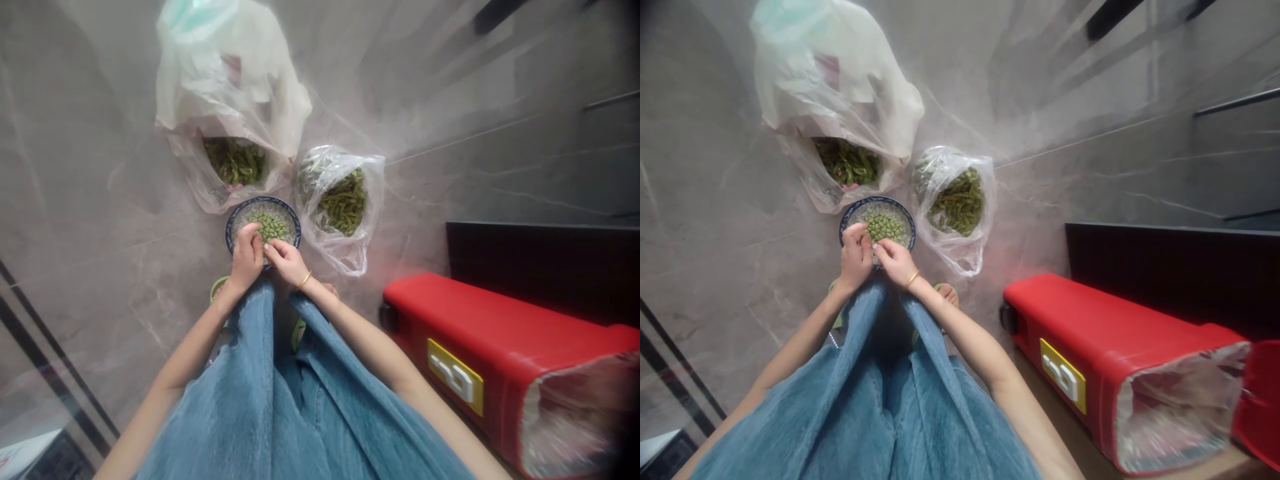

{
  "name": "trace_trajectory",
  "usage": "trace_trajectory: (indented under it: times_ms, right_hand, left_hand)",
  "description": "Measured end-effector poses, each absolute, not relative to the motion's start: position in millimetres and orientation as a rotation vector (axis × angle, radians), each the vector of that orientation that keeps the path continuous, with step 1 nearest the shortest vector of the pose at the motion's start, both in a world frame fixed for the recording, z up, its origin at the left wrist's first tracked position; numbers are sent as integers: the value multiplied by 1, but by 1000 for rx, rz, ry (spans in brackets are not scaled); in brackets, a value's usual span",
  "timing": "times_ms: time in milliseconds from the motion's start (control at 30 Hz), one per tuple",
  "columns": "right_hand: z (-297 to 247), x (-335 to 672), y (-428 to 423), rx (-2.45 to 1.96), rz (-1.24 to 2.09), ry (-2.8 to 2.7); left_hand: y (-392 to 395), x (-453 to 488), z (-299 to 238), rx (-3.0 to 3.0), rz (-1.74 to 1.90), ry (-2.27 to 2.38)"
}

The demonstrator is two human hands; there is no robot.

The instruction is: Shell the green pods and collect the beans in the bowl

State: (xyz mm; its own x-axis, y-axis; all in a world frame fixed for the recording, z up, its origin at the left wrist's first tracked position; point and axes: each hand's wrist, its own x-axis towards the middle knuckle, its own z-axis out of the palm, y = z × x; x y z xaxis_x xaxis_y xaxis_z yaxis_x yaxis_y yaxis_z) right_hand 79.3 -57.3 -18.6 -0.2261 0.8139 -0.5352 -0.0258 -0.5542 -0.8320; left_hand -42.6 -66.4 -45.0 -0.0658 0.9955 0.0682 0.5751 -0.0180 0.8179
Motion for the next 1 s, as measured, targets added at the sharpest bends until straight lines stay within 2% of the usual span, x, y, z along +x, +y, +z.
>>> trace_trajectory:
  times_ms: [133, 233, 333, 467, 600, 733, 867, 1000]
  right_hand:
    - [-17, 84, -46, -1498, 1883, -553]
    - [-15, 100, -34, -1464, 1940, -467]
    - [-17, 113, -13, -1408, 1872, -620]
    - [-37, 91, 43, -1270, 1828, -988]
    - [-54, 62, 89, -1169, 1633, -1214]
    - [-55, 102, 65, -1442, 1287, -1323]
    - [-57, 182, 22, -1996, 827, -1184]
    - [-64, 208, 6, -2204, 1058, -1401]
  left_hand:
    - [-68, -43, -44, 1914, 1044, 1580]
    - [-45, -49, -39, 1974, 1067, 1599]
    - [6, -63, -31, 1877, 1111, 1744]
    - [68, -80, -21, 1870, 828, 1815]
    - [66, -82, -17, 1839, 792, 1822]
    - [31, -82, -18, 1880, 857, 1833]
    - [12, -74, -22, 1862, 911, 1838]
    - [8, -44, -23, 1994, 862, 1579]
